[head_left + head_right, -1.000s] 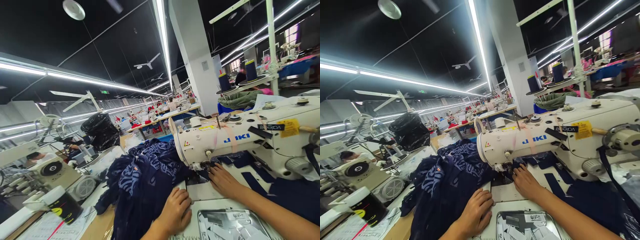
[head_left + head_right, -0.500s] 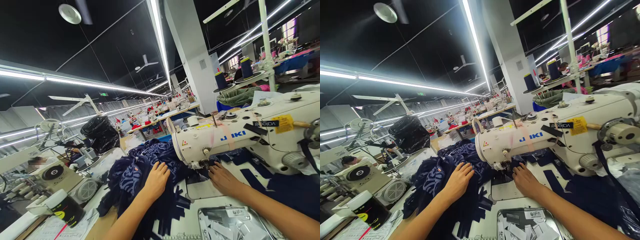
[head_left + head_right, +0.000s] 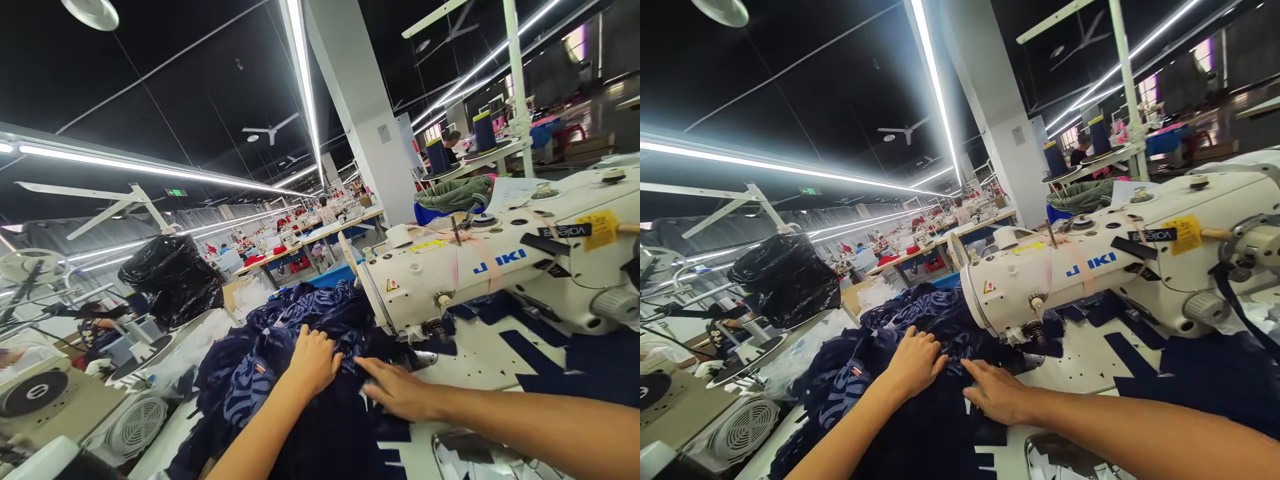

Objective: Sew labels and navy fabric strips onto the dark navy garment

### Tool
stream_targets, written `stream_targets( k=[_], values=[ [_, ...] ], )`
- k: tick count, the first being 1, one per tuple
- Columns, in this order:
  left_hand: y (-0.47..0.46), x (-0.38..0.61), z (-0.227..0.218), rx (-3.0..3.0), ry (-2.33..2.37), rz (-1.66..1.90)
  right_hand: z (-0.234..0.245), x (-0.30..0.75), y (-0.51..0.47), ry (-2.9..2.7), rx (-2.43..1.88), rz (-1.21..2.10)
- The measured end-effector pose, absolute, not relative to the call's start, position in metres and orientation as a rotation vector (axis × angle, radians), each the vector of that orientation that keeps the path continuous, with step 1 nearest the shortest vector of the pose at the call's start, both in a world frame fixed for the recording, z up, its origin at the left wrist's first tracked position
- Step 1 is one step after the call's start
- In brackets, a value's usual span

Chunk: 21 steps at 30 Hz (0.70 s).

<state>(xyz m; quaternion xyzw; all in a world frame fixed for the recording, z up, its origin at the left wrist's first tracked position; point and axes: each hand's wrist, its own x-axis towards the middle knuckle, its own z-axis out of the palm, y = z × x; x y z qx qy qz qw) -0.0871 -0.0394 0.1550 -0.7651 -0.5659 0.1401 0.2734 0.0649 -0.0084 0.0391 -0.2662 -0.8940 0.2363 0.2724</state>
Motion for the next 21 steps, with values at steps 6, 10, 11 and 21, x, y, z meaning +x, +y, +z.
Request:
stream_targets(
  k=[6,10,11,21],
  values=[
    [-0.106,-0.144,0.161,-2.206,-1.509,0.203,0.038,-0.004,0.042,-1.957,-1.140,0.875],
    [-0.143,-0.171,0.147,-2.256,-1.405,0.019,0.032,-0.009,0.064,-1.881,-1.184,0.937],
    [-0.146,-0.171,0.143,-2.244,-1.380,-0.021,0.031,-0.008,0.065,-1.876,-1.180,0.952],
    [-0.127,-0.141,0.130,-2.092,-1.509,0.027,0.023,0.014,0.051,-1.950,-1.040,0.920]
  ],
)
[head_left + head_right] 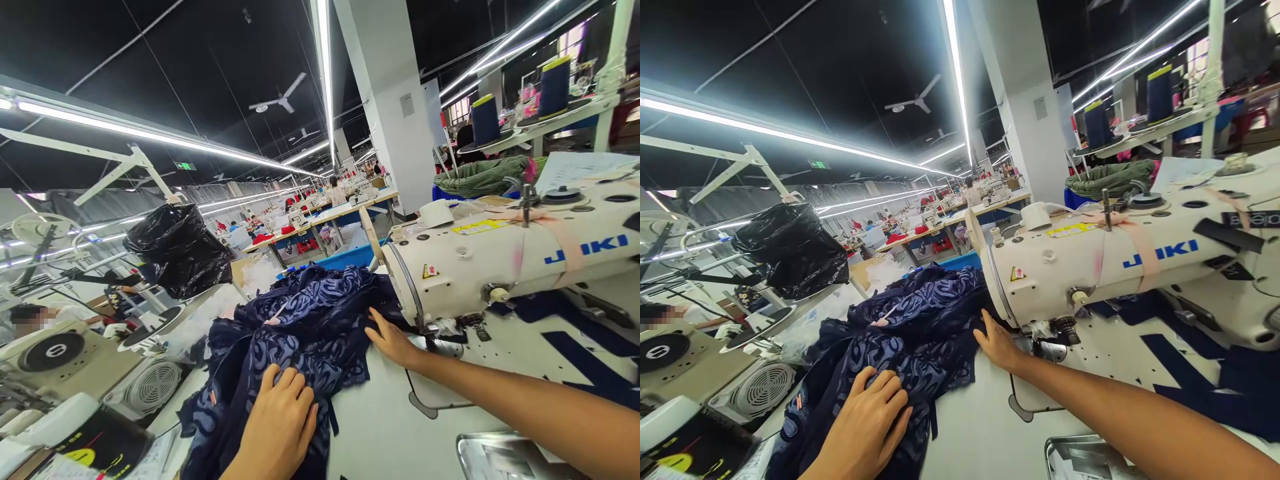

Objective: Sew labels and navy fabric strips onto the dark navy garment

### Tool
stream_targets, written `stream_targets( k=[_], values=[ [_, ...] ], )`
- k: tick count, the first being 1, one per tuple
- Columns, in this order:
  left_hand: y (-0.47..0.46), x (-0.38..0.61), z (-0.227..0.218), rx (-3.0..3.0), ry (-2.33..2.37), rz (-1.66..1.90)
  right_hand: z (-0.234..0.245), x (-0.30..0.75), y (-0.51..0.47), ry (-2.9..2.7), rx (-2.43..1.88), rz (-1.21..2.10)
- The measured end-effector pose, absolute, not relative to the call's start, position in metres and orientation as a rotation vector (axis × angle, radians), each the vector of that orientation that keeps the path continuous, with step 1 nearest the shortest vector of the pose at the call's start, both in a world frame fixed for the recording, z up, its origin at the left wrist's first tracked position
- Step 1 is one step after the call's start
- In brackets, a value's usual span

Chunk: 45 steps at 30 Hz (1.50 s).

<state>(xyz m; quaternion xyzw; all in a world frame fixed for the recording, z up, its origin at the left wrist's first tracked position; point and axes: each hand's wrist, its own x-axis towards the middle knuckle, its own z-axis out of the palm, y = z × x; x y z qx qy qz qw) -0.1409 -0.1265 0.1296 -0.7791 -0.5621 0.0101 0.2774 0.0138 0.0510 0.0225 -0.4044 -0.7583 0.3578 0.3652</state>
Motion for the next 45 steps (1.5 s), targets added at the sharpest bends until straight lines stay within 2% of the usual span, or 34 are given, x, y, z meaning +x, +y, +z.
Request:
stream_targets(
  k=[5,9,12,16,18,21,23,26,31,38,45],
  values=[
    [-0.106,-0.100,0.090,-2.129,-1.570,0.200,0.015,0.028,0.037,-2.340,-0.779,0.534],
    [-0.065,-0.067,0.054,-2.127,-1.771,0.202,0.025,0.028,0.037,-2.563,-0.892,0.134],
    [-0.041,-0.067,0.047,-2.068,-1.825,0.101,0.038,0.023,0.043,-2.558,-0.998,0.067],
    [-0.043,-0.092,0.061,-2.053,-1.844,-0.075,0.048,0.017,0.051,-2.474,-1.141,0.118],
    [-0.053,-0.106,0.073,-2.038,-1.909,-0.365,0.049,0.016,0.053,-2.435,-1.187,0.160],
    [-0.063,-0.121,0.086,-1.941,-2.048,-1.361,0.050,0.016,0.056,-2.399,-1.211,0.223],
    [-0.062,-0.124,0.086,-1.786,-2.127,-1.862,0.050,0.016,0.058,-2.390,-1.215,0.258],
    [-0.051,-0.118,0.075,-1.824,-2.283,-2.070,0.049,0.016,0.060,-2.393,-1.213,0.296],
    [-0.044,-0.103,0.066,-2.124,-2.223,-1.826,0.045,0.023,0.060,-2.418,-1.188,0.341],
    [-0.068,-0.095,0.070,-2.472,-1.829,-0.824,0.047,0.041,0.049,-2.457,-1.073,0.377],
    [-0.067,-0.075,0.064,-2.392,-1.451,-0.103,0.043,0.086,0.015,-2.501,-0.887,0.396]
  ],
)
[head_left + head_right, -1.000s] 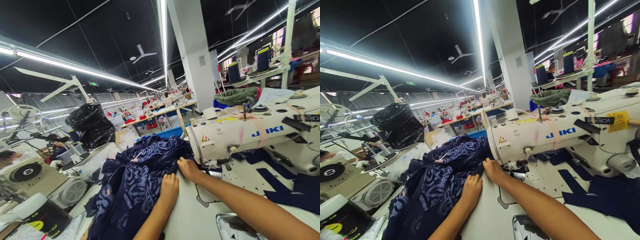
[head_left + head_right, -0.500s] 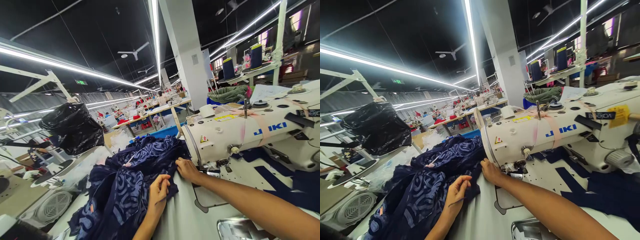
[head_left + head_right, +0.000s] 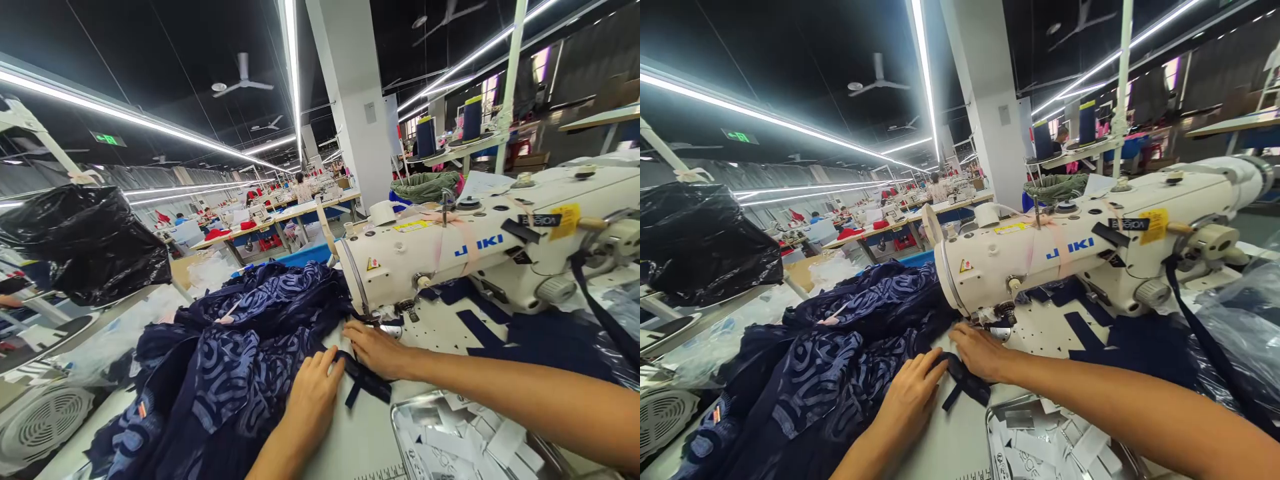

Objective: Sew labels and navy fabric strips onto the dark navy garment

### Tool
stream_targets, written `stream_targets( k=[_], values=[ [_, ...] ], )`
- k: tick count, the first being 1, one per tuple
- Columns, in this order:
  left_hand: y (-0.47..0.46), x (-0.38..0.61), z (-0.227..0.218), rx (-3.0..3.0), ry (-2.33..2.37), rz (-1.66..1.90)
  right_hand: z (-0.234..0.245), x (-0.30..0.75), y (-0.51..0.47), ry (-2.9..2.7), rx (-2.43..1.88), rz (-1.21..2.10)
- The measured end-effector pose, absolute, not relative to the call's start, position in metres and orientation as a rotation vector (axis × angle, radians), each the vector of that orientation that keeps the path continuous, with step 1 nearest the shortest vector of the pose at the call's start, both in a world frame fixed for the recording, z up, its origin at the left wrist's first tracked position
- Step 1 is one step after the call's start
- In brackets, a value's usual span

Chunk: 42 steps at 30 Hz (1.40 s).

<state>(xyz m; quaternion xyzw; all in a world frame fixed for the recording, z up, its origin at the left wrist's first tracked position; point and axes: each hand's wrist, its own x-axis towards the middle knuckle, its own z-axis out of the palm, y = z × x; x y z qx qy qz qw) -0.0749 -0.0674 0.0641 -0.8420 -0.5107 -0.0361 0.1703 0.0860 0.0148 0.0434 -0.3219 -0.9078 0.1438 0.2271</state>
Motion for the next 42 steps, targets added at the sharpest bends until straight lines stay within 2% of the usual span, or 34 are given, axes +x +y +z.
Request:
stream_targets(
  k=[7,14,18,24,30,37,42],
  values=[
    [-0.047,-0.056,0.073,-2.518,-1.414,0.066,0.045,0.154,-0.012,-2.542,-0.837,0.353],
    [-0.032,-0.056,0.071,-2.584,-1.603,0.117,0.054,0.218,-0.013,-2.439,-1.085,0.296],
    [-0.035,-0.057,0.070,-2.531,-1.546,0.131,0.058,0.236,-0.023,-2.470,-1.093,0.253],
    [-0.030,-0.054,0.076,-2.574,-1.332,-0.192,0.065,0.235,-0.042,-2.651,-0.968,0.240],
    [-0.017,-0.029,0.066,-2.744,-1.657,-0.370,0.073,0.222,-0.058,-2.853,-0.792,0.263],
    [-0.027,-0.049,0.062,-2.479,-1.507,-0.385,0.059,0.197,-0.071,-2.808,-0.811,0.168],
    [-0.038,-0.063,0.064,-2.427,-1.332,-0.130,0.038,0.185,-0.075,-2.749,-0.825,0.072]
  ],
)
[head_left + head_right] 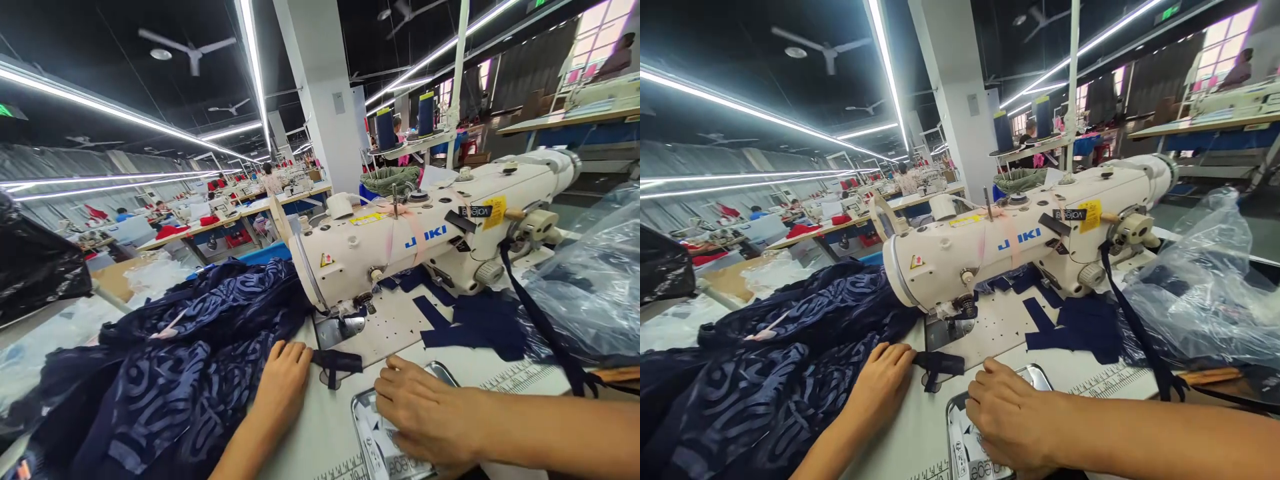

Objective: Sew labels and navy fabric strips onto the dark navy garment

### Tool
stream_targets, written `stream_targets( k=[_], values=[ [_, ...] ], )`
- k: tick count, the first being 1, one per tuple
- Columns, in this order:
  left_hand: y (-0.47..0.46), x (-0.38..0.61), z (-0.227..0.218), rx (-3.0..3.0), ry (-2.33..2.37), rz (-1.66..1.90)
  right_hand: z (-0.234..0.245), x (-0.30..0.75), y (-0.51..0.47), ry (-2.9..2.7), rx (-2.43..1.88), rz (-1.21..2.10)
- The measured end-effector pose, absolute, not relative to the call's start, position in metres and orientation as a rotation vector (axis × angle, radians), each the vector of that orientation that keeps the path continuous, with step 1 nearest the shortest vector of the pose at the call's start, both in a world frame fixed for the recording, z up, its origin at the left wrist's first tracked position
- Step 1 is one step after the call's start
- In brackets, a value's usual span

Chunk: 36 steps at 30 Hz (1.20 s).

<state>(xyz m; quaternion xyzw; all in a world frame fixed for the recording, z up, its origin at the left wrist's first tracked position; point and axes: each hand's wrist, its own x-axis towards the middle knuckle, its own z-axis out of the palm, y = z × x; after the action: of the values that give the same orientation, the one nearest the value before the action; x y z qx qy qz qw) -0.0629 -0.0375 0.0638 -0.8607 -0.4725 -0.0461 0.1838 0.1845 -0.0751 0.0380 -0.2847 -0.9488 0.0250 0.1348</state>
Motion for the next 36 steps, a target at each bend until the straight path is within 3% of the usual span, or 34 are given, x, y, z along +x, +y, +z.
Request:
stream_targets(
  k=[4,11,15,19,23,30,36],
  values=[
    [-0.034,-0.060,0.054,-2.358,-1.378,-0.053,0.039,0.185,-0.074,-2.777,-0.727,0.075],
    [-0.033,-0.050,0.057,-2.678,-1.884,-0.729,0.061,0.200,-0.045,-2.420,-0.898,0.574],
    [-0.029,-0.050,0.056,-2.747,-2.066,-0.678,0.049,0.200,-0.014,-2.062,-1.058,0.872],
    [-0.027,-0.051,0.045,-2.461,-1.696,-0.598,0.031,0.197,0.005,-1.823,-1.067,1.194],
    [-0.029,-0.045,0.032,-2.339,-1.209,-0.299,0.026,0.197,0.012,-1.717,-1.046,1.375],
    [-0.028,-0.023,0.032,-2.258,-1.256,-0.004,0.026,0.194,0.024,-1.591,-0.983,1.389],
    [-0.033,-0.026,0.037,-2.321,-1.232,-0.238,0.020,0.196,0.027,-1.512,-0.945,1.407]
  ],
)
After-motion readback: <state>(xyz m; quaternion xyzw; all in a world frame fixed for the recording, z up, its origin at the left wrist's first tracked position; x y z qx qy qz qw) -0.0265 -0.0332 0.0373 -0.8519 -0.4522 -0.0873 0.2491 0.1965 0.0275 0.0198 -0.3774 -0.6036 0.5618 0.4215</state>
